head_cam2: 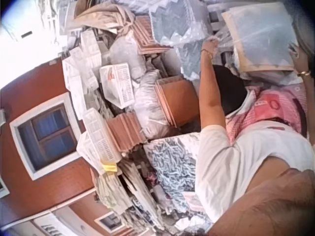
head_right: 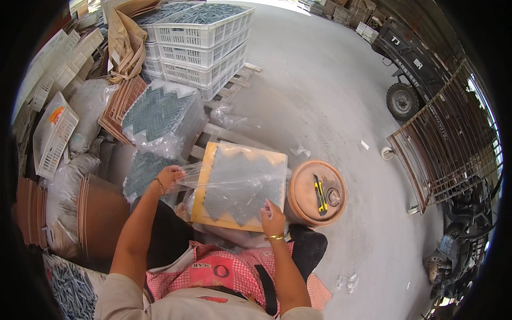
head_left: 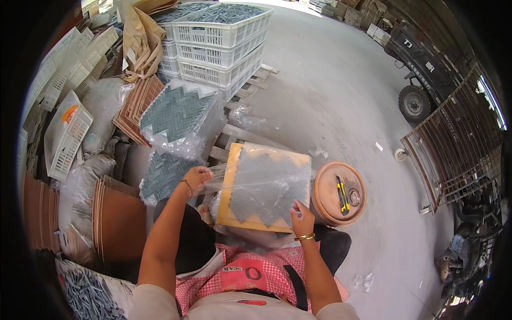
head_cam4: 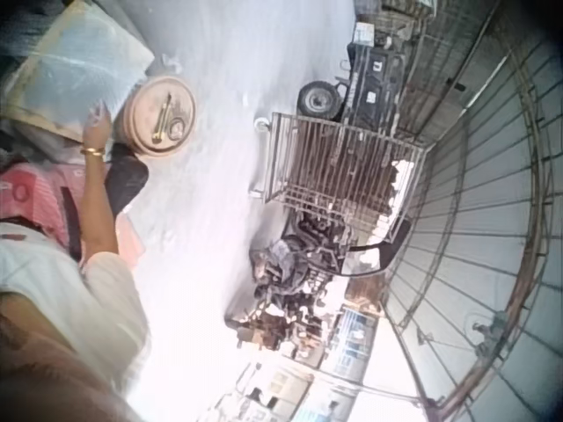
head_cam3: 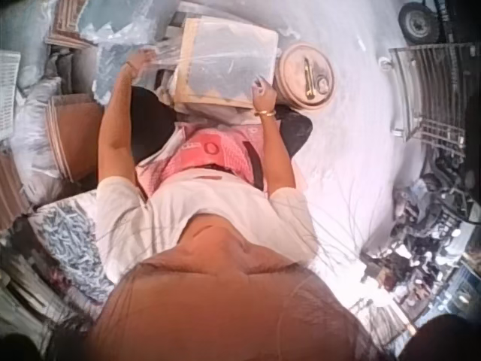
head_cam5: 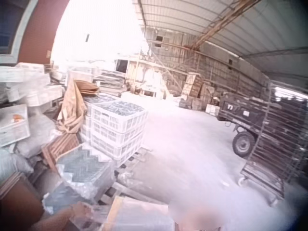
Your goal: The person uses a utility knife to cut a sheet of mosaic tiles placed on a wooden board. They score the tile sheet along a straight line and then snap it to separate the pieces.
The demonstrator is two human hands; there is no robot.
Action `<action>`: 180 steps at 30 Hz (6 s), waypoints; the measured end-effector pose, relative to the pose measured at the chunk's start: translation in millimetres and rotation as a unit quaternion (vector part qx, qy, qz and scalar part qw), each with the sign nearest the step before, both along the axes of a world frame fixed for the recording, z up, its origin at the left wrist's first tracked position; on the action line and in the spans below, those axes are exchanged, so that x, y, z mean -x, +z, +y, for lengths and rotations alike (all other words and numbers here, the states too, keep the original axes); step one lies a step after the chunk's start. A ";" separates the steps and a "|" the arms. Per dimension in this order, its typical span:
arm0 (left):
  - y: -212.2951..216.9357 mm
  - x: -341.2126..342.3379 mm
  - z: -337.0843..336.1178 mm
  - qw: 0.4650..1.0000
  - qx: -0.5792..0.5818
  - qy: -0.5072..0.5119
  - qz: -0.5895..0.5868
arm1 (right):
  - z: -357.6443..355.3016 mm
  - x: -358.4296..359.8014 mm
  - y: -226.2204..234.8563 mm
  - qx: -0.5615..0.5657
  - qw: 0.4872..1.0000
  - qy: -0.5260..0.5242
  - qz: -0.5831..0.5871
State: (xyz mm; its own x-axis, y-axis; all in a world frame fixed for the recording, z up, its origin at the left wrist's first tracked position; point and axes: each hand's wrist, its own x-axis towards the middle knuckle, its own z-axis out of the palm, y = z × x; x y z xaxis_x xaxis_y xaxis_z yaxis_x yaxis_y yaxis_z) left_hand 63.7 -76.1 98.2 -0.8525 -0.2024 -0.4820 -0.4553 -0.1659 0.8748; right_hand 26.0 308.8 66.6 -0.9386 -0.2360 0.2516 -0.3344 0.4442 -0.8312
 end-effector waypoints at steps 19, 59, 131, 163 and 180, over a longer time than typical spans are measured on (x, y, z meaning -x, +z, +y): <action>-280.9 -248.2 -226.4 0.899 0.271 0.125 -0.320 | -43.2 -5.1 -25.3 -0.199 0.970 0.128 0.047; -259.7 -45.6 -156.9 0.787 0.586 0.058 -0.184 | -79.6 -15.6 -50.2 -0.346 0.929 -0.032 0.129; -232.1 -190.2 -237.9 0.731 0.393 0.557 -0.010 | -83.0 -11.3 -45.6 -0.321 0.933 -0.010 0.161; -213.3 -63.4 -146.1 0.758 0.650 -0.005 -0.057 | -88.0 -8.3 -43.2 -0.290 0.946 -0.015 0.144; -246.1 -14.8 -114.1 0.776 0.619 -0.107 -0.067 | -84.3 -11.9 -46.1 -0.295 0.946 -0.036 0.127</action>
State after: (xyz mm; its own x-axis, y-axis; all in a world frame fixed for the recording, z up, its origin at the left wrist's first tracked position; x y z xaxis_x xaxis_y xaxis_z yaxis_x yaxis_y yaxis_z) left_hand 78.6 -190.2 -148.0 -0.8895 -0.4411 -0.1190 -0.4568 0.8546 0.2469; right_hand 37.9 224.5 20.5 -0.8843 -0.3441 0.3155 -0.4418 0.8352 -0.3275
